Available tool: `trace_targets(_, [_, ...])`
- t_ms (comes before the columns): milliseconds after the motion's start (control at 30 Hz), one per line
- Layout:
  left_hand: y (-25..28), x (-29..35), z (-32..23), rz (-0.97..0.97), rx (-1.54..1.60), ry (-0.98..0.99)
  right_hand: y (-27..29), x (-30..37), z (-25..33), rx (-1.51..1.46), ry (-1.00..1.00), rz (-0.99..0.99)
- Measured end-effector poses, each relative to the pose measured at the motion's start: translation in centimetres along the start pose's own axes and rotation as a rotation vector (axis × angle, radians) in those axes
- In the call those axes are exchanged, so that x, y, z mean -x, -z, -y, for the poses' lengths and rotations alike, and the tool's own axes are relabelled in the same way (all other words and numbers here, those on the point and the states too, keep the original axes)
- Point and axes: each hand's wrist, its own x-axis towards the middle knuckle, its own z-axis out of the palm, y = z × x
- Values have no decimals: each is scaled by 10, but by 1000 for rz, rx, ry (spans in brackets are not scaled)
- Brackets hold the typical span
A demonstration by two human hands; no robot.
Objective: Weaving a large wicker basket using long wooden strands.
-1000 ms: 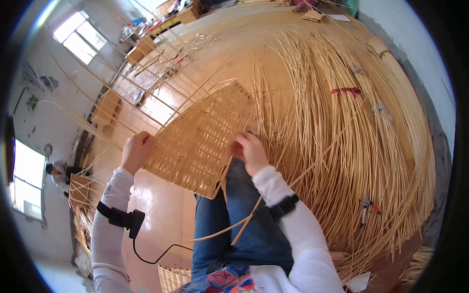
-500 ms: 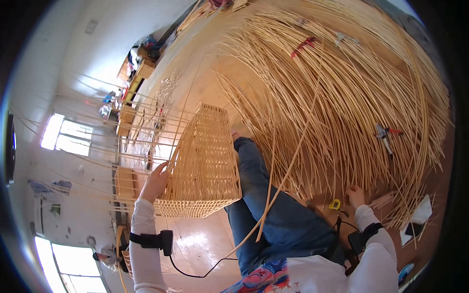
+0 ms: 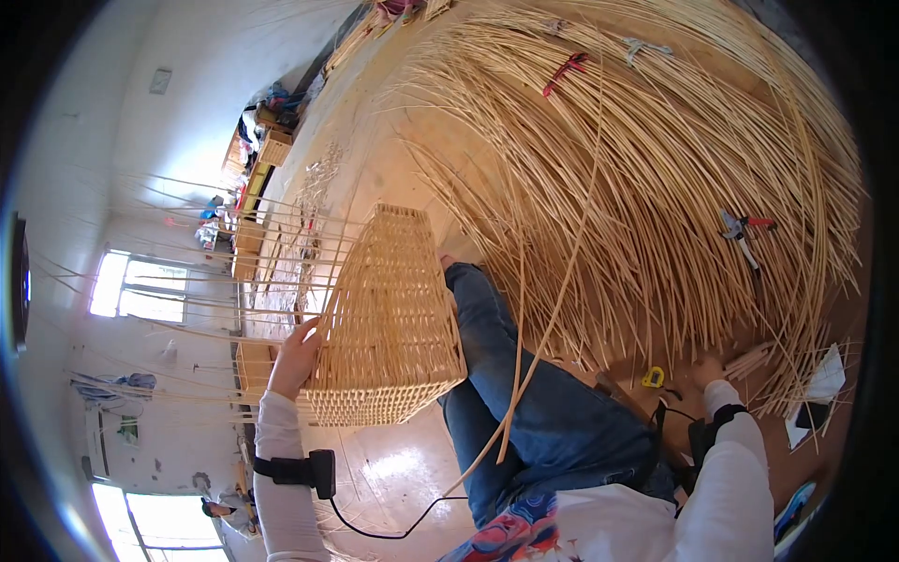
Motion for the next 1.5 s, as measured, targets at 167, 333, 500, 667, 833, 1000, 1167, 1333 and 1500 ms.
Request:
trace_targets(167, [1,-9,-34,-16,56,128,8,-24,-9,-103,-2,-120])
trace_targets(333, [23,-3,-76,55,400,170,27,-18,14,-180,-74,-5])
trace_targets(500, [48,25,-84,-28,510,97,33,-27,3,14,-25,2])
trace_targets(667, [40,44,-68,-41,415,97,25,-62,-33,388,112,63])
trace_targets(833, [19,69,-51,-236,220,-21,26,-62,-32,-75,125,-65])
trace_targets(1000, [-15,74,-43,-434,172,49,90,-56,0,23,-19,-559])
trace_targets(1167, [-37,80,-46,-605,298,35,183,-78,53,277,128,-834])
trace_targets(1333, [-42,105,-37,-779,279,167,228,-107,71,259,287,-686])
trace_targets(1500, [-34,118,-4,-911,191,267,231,-155,71,746,-276,-294])
